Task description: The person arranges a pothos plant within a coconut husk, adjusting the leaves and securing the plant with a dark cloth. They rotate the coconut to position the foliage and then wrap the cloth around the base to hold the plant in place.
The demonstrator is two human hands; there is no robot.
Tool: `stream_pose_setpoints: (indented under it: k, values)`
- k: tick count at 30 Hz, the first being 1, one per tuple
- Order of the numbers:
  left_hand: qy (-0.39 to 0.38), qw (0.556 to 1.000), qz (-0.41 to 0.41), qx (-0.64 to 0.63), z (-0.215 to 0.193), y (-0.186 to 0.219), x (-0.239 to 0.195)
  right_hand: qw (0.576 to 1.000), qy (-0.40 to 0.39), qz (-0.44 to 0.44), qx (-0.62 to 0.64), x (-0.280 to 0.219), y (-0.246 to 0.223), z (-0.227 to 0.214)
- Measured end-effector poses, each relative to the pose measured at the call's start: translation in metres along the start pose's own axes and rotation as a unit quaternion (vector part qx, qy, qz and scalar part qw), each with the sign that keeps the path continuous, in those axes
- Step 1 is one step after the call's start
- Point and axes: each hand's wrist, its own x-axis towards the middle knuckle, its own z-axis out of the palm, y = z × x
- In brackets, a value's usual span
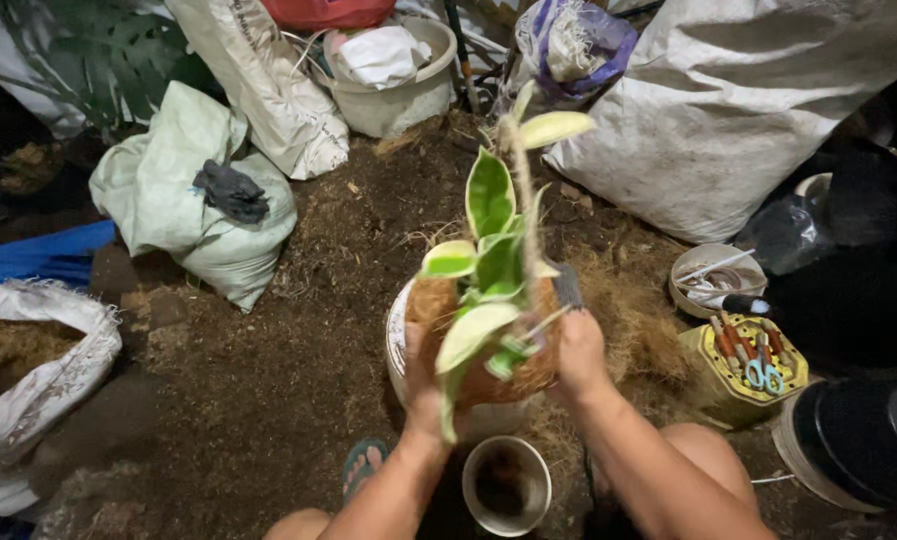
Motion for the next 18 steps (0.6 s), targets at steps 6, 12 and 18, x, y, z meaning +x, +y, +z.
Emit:
stream_pose_setpoints:
  k: [6, 12, 18]
  values:
    - [0.052, 0.97, -0.154, -0.18, 0.007, 0.037, 0.021, 0.985, -0.152, 0.002, 0.087, 0.038, 0.001, -0.025]
    - [0.035, 0.996, -0.041, 0.065, 0.024, 0.073, 0.012, 0.995, -0.092, -0.006, -0.029, 0.046, 0.023, -0.033]
    - [0.105, 0.973, -0.124, -0.163, 0.037, 0.079, 0.031, 0.994, -0.077, -0.069, -0.034, 0.024, -0.001, -0.012]
